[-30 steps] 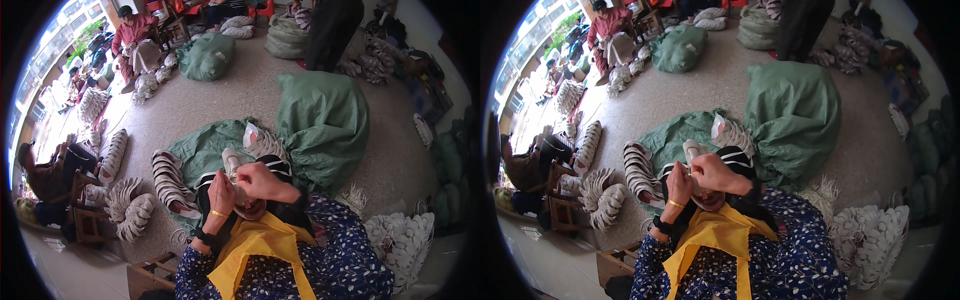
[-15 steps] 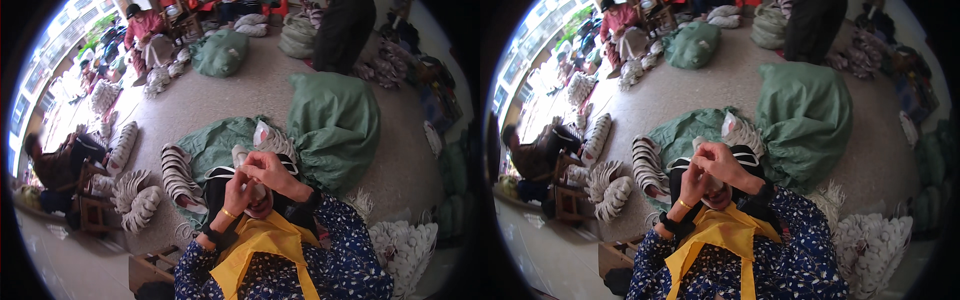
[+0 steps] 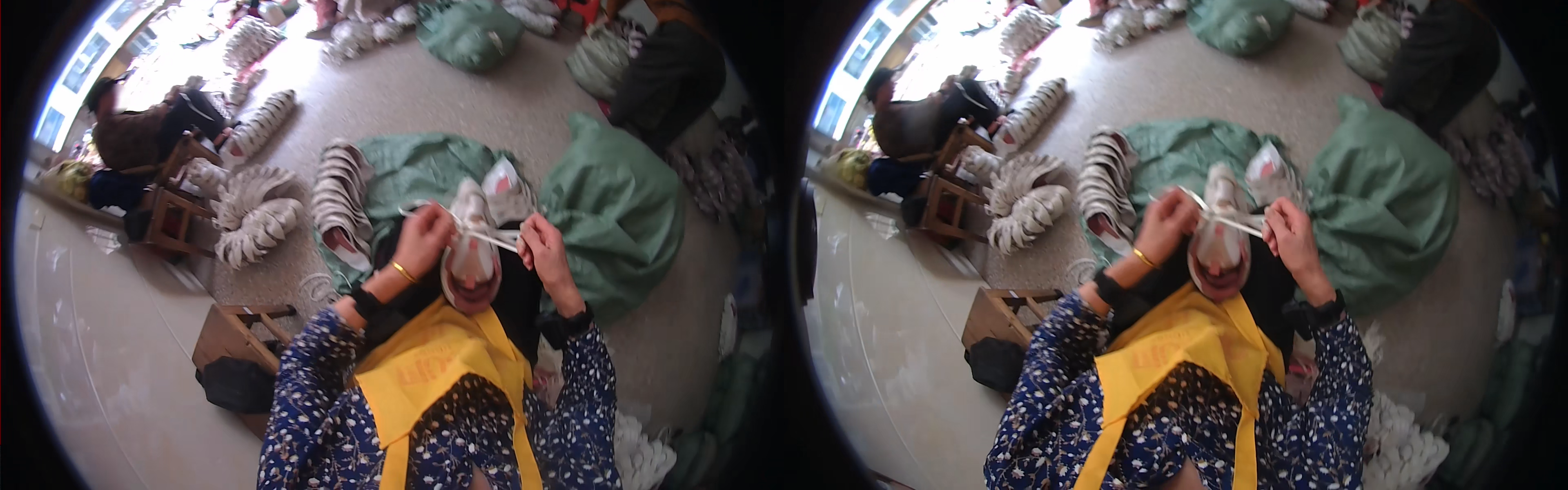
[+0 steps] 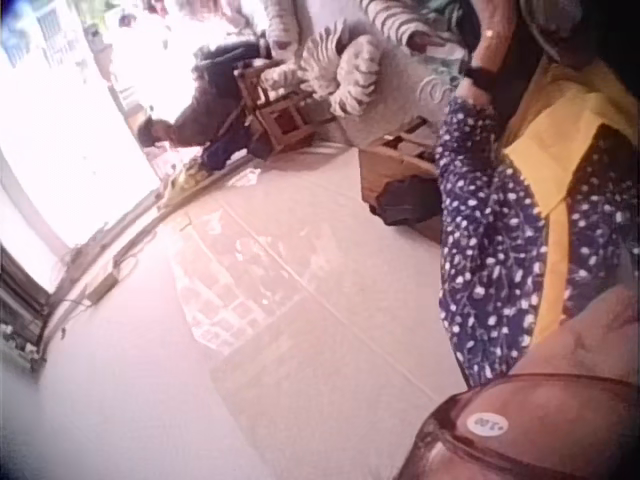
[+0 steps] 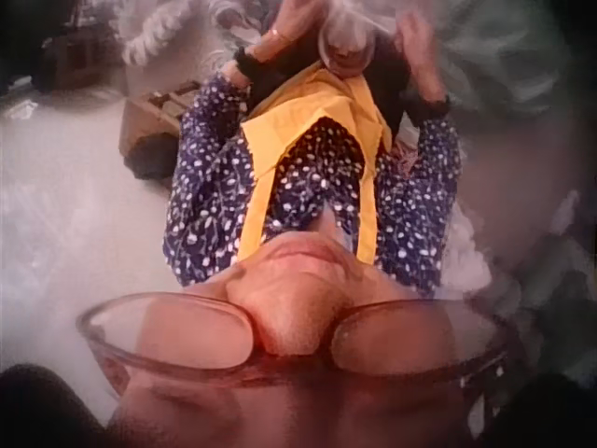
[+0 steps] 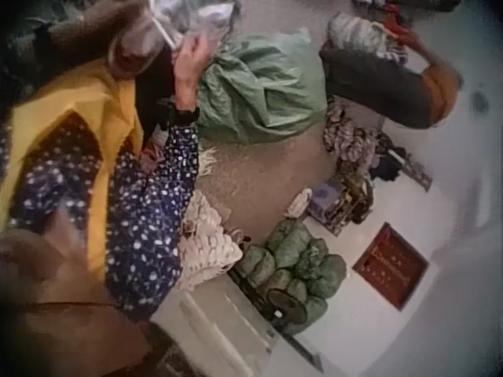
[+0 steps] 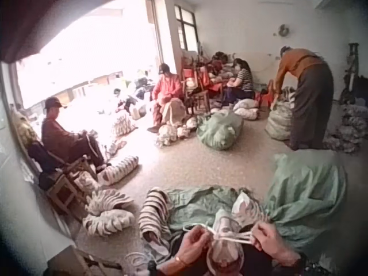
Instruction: The person sits on the floor and laces a white sneaker by hand. They thread the laces through the eyelets, pull them tight, and tie a knot. The person then picks up another shoe from a nearby pile and repeats the lacing process.
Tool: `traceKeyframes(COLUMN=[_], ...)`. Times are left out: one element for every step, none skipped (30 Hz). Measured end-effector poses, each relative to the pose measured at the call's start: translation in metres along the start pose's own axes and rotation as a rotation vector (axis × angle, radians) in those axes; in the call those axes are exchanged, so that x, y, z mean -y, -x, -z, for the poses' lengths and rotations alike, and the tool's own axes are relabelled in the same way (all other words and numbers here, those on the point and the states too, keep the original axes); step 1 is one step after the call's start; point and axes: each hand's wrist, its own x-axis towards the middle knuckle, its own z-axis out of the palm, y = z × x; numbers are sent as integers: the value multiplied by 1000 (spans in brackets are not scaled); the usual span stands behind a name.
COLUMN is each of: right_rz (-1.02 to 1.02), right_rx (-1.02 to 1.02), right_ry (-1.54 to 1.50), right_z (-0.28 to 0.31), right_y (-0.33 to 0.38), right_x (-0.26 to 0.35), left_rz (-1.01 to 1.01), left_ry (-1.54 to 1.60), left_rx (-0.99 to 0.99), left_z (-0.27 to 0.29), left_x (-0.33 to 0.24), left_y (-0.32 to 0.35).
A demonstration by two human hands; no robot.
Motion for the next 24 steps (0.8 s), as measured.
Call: traceKeyframes(right_rz=[-17,-47,-64,-123,-180,-154,-138,-53,-17,-21,-40,-59,-80,-162,-212,-224,-166,-91,-67,-48,-59,-49,-28,-29], right_rx=[2,-7,-8,-67,-137,-144,-256,-260,-348,-423,-494,-559,-620,-627,-499,-461,-396,-356,-333,-275,-210,-141,-118,-90], right_ry=[95,26,-44,-74,-153,-238,-291,-382,-327,-423,-353,-279,-203,19,140,248,250,290,249,204,187,199,185,217], right_z=[12,23,32,47,70,92,121,162,196,231,231,229,217,199,194,160,138,115,93,70,51,38,23,12], right_y=[7,16,22,31,40,47,65,84,99,116,122,127,126,119,115,98,85,76,65,56,48,41,33,29], right_x=[-9,-17,-24,-29,-34,-34,-21,-25,-30,-38,-44,-47,-39,-38,-47,-34,-32,-30,-24,-17,-11,-8,-8,-6], left_rz=[83,25,22,28,178,53,-37,34,98,201,297,391,359,326,284,132,-23,-55,-85,-9,64,-59,-181,-175], left_ry=[-24,-76,78,140,-65,276,-31,110,238,140,36,-63,-233,-405,-576,-702,-824,-772,-725,-694,-657,-686,-715,-748], left_rx=[-39,-73,-128,-106,-313,-305,-338,-469,-627,-557,-494,-433,-461,-486,-490,-411,-325,-226,-133,-38,61,119,175,208], left_z=[11,29,59,97,121,201,224,268,307,319,326,329,312,288,257,236,214,174,131,99,73,54,40,28], left_x=[-12,-20,-9,-9,-27,-7,-29,-36,-46,-47,-49,-48,-46,-33,-27,-24,-22,-24,-37,-51,-55,-53,-51,-48], left_y=[3,7,8,9,14,23,30,34,50,59,71,78,77,74,61,56,50,38,28,23,18,13,9,4])
